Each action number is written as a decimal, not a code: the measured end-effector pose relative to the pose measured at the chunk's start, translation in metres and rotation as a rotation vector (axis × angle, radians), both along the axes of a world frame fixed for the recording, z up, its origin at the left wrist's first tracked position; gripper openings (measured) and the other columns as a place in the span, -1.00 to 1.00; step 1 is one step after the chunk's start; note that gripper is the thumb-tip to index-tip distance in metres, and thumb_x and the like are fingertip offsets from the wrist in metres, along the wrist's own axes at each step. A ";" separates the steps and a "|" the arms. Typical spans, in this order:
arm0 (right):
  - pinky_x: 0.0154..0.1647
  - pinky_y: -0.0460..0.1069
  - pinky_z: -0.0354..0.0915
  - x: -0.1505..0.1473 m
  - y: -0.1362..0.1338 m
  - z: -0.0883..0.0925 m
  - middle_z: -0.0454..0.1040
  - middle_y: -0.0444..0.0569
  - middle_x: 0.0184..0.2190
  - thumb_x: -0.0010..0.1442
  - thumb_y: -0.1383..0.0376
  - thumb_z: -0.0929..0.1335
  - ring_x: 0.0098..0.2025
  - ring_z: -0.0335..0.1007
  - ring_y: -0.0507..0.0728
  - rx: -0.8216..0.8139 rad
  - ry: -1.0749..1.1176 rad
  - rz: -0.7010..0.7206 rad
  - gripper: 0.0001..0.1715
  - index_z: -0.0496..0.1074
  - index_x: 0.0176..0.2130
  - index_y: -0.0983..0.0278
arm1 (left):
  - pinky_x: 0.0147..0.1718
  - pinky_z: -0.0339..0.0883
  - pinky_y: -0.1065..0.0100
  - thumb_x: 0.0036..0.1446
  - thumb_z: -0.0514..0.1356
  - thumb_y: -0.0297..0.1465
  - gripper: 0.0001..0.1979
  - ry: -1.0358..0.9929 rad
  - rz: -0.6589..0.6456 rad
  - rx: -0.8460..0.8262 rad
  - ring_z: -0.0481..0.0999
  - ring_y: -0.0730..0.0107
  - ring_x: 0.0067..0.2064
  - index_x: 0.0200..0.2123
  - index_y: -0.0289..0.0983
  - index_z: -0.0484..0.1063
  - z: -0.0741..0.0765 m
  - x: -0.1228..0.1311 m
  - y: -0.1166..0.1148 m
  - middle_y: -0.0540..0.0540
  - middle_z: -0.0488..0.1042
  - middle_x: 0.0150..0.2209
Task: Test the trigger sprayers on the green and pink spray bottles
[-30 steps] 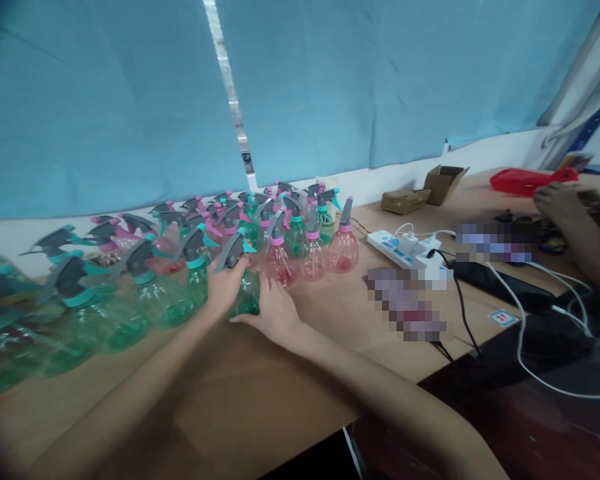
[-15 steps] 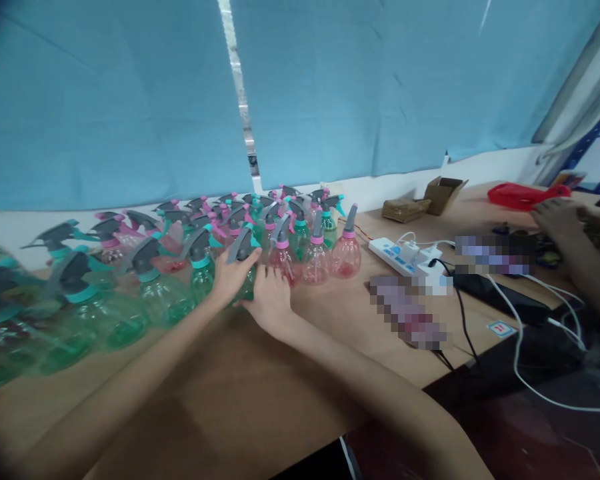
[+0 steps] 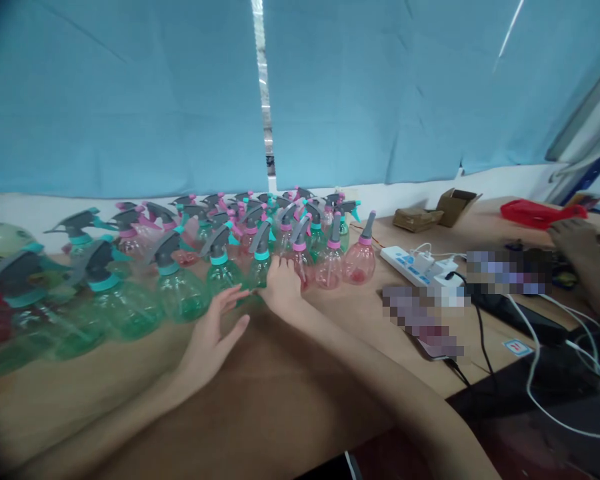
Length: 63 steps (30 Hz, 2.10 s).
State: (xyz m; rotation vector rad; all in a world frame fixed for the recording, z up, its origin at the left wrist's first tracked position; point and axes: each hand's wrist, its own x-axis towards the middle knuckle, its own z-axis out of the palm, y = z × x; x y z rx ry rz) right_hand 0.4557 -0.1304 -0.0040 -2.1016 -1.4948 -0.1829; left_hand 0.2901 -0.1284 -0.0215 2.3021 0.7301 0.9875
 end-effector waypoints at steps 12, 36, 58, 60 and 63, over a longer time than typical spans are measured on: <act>0.02 0.17 0.25 -0.007 -0.003 0.009 0.33 0.31 0.04 -0.07 0.13 0.50 0.14 0.18 0.36 -0.001 0.059 0.007 0.10 -0.05 0.24 0.46 | -0.12 0.34 0.09 0.11 0.06 -0.48 -0.84 0.236 -0.071 0.124 0.43 0.16 -0.12 -0.19 -0.25 0.28 -0.031 0.010 -0.006 -0.14 0.38 -0.17; -0.23 0.14 0.37 -0.004 -0.008 -0.007 0.36 0.31 0.02 0.08 -0.01 0.37 -0.04 0.41 0.36 0.077 0.002 -0.070 -0.09 0.02 0.22 0.37 | -0.07 0.31 0.08 0.10 0.05 -0.50 -0.75 0.260 -0.054 0.113 0.41 0.14 -0.08 -0.11 -0.28 0.28 -0.032 0.011 -0.003 -0.19 0.38 -0.11; -0.12 0.12 0.29 0.064 -0.005 -0.010 0.44 0.26 -0.05 0.14 -0.05 0.30 0.01 0.38 0.33 0.220 0.083 -0.188 -0.27 0.22 0.09 0.41 | -0.14 0.35 0.15 0.14 0.05 -0.45 -0.81 0.212 -0.017 0.028 0.47 0.20 -0.12 -0.15 -0.17 0.29 -0.025 0.009 0.000 -0.06 0.46 -0.14; -0.14 0.11 0.30 0.064 -0.007 -0.009 0.47 0.22 -0.09 0.14 -0.05 0.30 -0.03 0.40 0.33 0.187 0.090 -0.193 -0.32 0.25 0.06 0.39 | -0.12 0.34 0.14 0.14 0.05 -0.45 -0.82 0.192 -0.021 0.027 0.46 0.19 -0.10 -0.16 -0.17 0.30 -0.024 0.009 -0.002 -0.06 0.47 -0.14; -0.15 0.11 0.30 0.063 -0.017 -0.008 0.47 0.21 -0.11 0.14 -0.06 0.30 -0.06 0.41 0.33 0.169 0.083 -0.174 -0.32 0.26 0.03 0.40 | -0.11 0.33 0.15 0.15 0.05 -0.42 -0.84 0.165 -0.022 0.000 0.46 0.20 -0.09 -0.19 -0.16 0.32 -0.021 0.008 -0.005 -0.05 0.48 -0.14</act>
